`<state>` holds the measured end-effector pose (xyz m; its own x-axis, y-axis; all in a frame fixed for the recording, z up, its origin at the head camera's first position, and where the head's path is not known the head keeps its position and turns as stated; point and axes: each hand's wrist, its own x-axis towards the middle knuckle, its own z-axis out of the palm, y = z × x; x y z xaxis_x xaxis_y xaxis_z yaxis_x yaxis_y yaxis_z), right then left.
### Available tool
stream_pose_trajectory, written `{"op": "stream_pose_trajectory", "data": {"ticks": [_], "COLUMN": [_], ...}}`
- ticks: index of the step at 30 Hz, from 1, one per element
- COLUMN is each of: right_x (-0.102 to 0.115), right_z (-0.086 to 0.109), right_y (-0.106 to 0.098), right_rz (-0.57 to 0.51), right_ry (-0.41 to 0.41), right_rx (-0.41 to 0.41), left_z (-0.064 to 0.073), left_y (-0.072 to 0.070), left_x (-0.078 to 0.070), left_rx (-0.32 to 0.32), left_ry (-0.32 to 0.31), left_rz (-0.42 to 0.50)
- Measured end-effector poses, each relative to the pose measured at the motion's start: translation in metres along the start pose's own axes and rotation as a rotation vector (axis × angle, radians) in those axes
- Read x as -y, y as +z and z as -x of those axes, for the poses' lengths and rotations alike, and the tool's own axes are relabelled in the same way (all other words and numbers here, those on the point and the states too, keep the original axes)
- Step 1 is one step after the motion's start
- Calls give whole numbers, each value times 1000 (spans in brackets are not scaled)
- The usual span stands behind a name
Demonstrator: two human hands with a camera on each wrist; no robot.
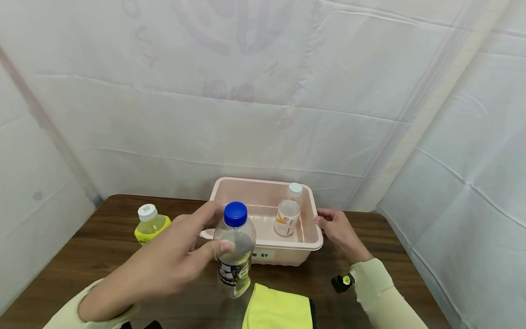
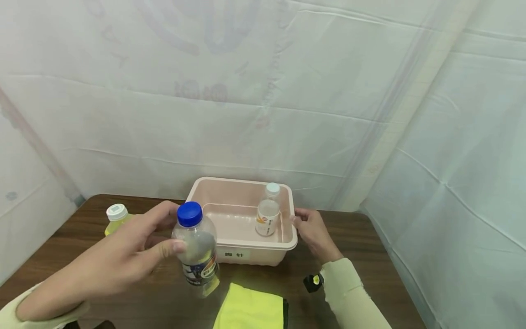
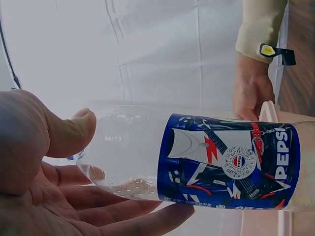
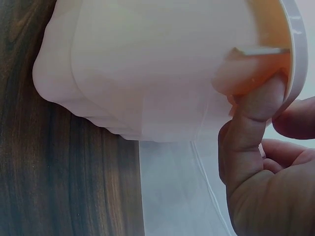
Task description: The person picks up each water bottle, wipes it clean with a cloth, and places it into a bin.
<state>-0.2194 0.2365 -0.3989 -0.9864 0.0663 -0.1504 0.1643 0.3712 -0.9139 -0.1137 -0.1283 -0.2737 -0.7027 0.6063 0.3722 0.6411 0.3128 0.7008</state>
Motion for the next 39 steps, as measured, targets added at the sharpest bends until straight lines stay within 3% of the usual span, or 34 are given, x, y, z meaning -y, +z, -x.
{"op": "stream_pose_trajectory", "data": {"ticks": [15,34,39], "right_x": [1,3,2], "right_z": [1,-2,-1], "right_y": [0,-2,-2], "right_rz": [5,28,42], "right_ry": [-1,-6,-4], "right_rx": [4,-1,-11], "left_z": [-20,-39,-47], "left_y": [-12,-20,-20], "left_x": [-3,-11,-12], "left_rx": [-27,-24,-25], "left_ry": [-5,6,-20], "left_rz": [-94,-124,-150]}}
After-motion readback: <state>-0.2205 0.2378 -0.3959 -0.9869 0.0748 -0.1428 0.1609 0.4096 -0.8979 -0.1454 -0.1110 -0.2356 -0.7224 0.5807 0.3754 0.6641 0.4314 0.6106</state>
